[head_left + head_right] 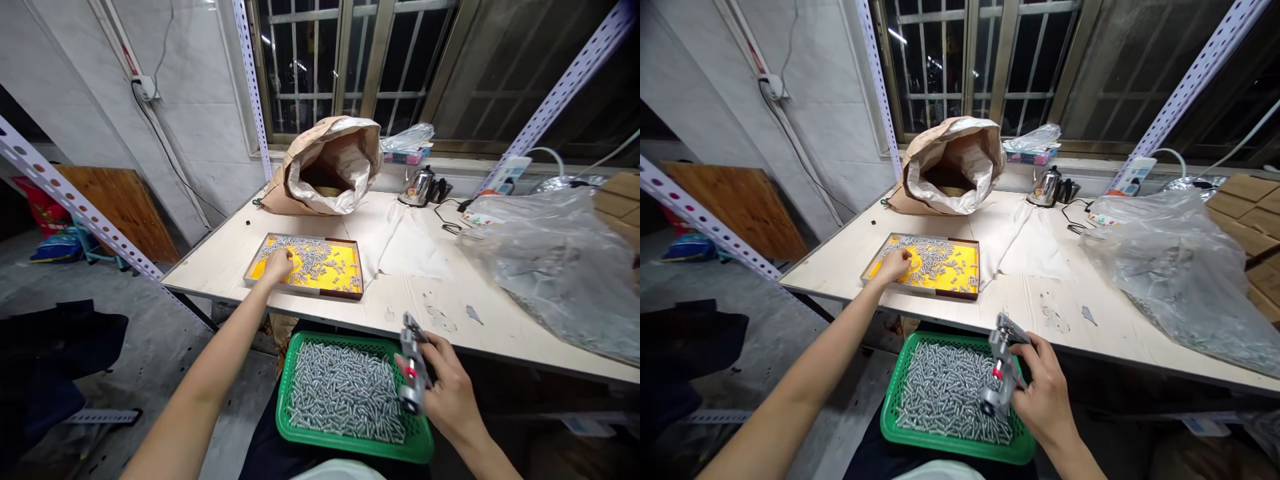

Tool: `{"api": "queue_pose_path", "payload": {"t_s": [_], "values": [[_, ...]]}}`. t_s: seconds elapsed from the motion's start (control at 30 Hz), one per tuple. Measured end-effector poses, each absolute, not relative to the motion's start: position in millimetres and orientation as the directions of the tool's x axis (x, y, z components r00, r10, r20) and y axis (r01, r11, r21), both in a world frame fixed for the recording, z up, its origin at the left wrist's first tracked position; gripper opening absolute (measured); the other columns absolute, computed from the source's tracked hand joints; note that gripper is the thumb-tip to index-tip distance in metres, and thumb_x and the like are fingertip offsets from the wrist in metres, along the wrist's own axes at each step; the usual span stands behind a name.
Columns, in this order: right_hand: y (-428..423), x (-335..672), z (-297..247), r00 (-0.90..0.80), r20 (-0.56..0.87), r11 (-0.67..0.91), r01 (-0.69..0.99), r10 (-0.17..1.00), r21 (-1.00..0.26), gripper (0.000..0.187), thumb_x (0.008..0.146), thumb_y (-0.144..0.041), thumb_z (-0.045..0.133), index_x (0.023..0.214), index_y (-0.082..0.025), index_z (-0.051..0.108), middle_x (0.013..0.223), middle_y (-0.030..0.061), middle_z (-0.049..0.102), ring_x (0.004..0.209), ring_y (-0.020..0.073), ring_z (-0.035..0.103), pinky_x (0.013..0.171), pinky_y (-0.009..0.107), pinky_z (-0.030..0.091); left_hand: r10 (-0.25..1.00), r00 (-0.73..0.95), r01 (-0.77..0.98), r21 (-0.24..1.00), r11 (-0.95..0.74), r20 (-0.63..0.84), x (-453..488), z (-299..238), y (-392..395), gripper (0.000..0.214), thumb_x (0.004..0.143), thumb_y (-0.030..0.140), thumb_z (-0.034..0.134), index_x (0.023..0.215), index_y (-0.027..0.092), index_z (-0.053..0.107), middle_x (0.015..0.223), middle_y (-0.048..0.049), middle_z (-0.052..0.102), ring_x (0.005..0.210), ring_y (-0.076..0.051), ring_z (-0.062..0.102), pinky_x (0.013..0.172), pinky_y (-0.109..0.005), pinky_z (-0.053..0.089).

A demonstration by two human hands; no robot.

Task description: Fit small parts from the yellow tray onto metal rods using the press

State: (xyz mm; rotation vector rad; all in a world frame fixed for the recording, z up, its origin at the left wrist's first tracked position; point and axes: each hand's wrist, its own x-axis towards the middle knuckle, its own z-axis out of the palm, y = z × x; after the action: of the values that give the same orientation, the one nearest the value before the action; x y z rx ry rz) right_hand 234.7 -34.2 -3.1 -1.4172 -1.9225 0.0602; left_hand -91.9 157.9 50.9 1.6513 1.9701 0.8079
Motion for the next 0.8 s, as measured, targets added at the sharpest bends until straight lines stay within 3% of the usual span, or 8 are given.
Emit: {"api": "queue_pose_path", "payload": {"t_s": [0.07,0.2,0.37,0.43,0.5,0.53,0.63,0.8], "values": [[-33.4,236.1,-3.4,-0.116,0.537,0.403,0.794,0.836,-0.456,0.036,0.068,-0.014,0.051,0.103,-0.023,0.055,0.112,0.0083,0.052,0.101,0.0241,0.057,0.08,0.037,0.052,0.981,-0.193,0.729,0.664,0.167,-0.036,-98.0,49.0,181.9,0.02,0.084,0.024,0.064,0.1,0.012,0.065,0.104,-0.0109,0.066,0.1,-0.025,0.061,0.087,-0.04,0.049],[-28.3,232.5,4.8,-0.163,0.591,0.434,0.829,0.79,-0.352,0.04,0.07,-0.017,0.054,0.111,-0.019,0.053,0.118,0.0121,0.051,0.11,0.0277,0.052,0.091,0.045,0.049,0.975,-0.202,0.707,0.674,0.213,-0.095,-99.0,47.3,200.9,0.033,0.09,0.033,0.057,0.116,0.015,0.057,0.115,-0.0083,0.06,0.097,-0.021,0.061,0.082,-0.041,0.053],[-11.9,225.6,19.5,-0.22,0.668,0.393,0.912,0.711,-0.118,0.039,0.075,-0.026,0.057,0.112,-0.016,0.053,0.12,0.015,0.051,0.115,0.0317,0.048,0.106,0.059,0.032,0.979,-0.206,0.627,0.769,0.125,0.009,-93.6,54.2,176.5,0.009,0.082,0.019,0.063,0.082,0.01,0.064,0.091,-0.0111,0.067,0.093,-0.024,0.063,0.08,-0.033,0.049],[-3.3,222.5,24.0,-0.223,0.675,0.343,0.938,0.703,-0.047,0.043,0.076,-0.025,0.056,0.117,-0.014,0.052,0.125,0.0163,0.049,0.122,0.0339,0.043,0.107,0.061,0.028,0.985,-0.172,0.573,0.816,0.074,0.031,-81.2,52.4,148.5,0.009,0.083,0.021,0.059,0.08,0.012,0.062,0.083,-0.0086,0.069,0.084,-0.02,0.065,0.074,-0.03,0.049],[5.5,219.2,27.5,-0.22,0.665,0.305,0.952,0.714,-0.013,0.049,0.075,-0.023,0.054,0.122,-0.011,0.049,0.13,0.0183,0.047,0.128,0.0354,0.037,0.109,0.062,0.024,0.994,-0.104,0.406,0.912,0.053,-0.012,-61.9,45.8,112.8,0.015,0.082,0.027,0.059,0.084,0.013,0.059,0.076,-0.0061,0.069,0.072,-0.016,0.066,0.068,-0.028,0.05],[9.7,217.4,28.8,-0.218,0.656,0.294,0.956,0.722,-0.006,0.051,0.074,-0.023,0.054,0.123,-0.009,0.049,0.132,0.0193,0.046,0.131,0.0358,0.034,0.11,0.062,0.022,0.997,-0.061,0.208,0.976,0.068,-0.056,-51.0,41.3,94.1,0.021,0.078,0.03,0.064,0.088,0.012,0.058,0.074,-0.0059,0.07,0.068,-0.016,0.067,0.066,-0.029,0.051],[19.1,211.5,30.3,-0.223,0.626,0.289,0.957,0.748,-0.003,0.051,0.072,-0.022,0.054,0.121,-0.006,0.05,0.138,0.0213,0.042,0.136,0.0359,0.026,0.112,0.061,0.018,0.985,0.001,-0.267,0.949,0.169,-0.175,-19.5,26.5,45.6,0.054,0.062,0.032,0.08,0.103,0.014,0.051,0.071,-0.0041,0.072,0.067,-0.018,0.068,0.068,-0.03,0.05],[22.0,202.9,25.5,-0.221,0.599,0.298,0.954,0.77,-0.031,0.052,0.067,-0.021,0.054,0.117,-0.007,0.052,0.141,0.0195,0.041,0.139,0.0331,0.022,0.114,0.059,0.015,0.964,-0.048,-0.448,0.868,0.213,-0.261,12.1,11.0,12.6,0.069,0.053,0.027,0.086,0.109,0.012,0.05,0.069,-0.0041,0.074,0.07,-0.017,0.069,0.076,-0.029,0.047]]}}
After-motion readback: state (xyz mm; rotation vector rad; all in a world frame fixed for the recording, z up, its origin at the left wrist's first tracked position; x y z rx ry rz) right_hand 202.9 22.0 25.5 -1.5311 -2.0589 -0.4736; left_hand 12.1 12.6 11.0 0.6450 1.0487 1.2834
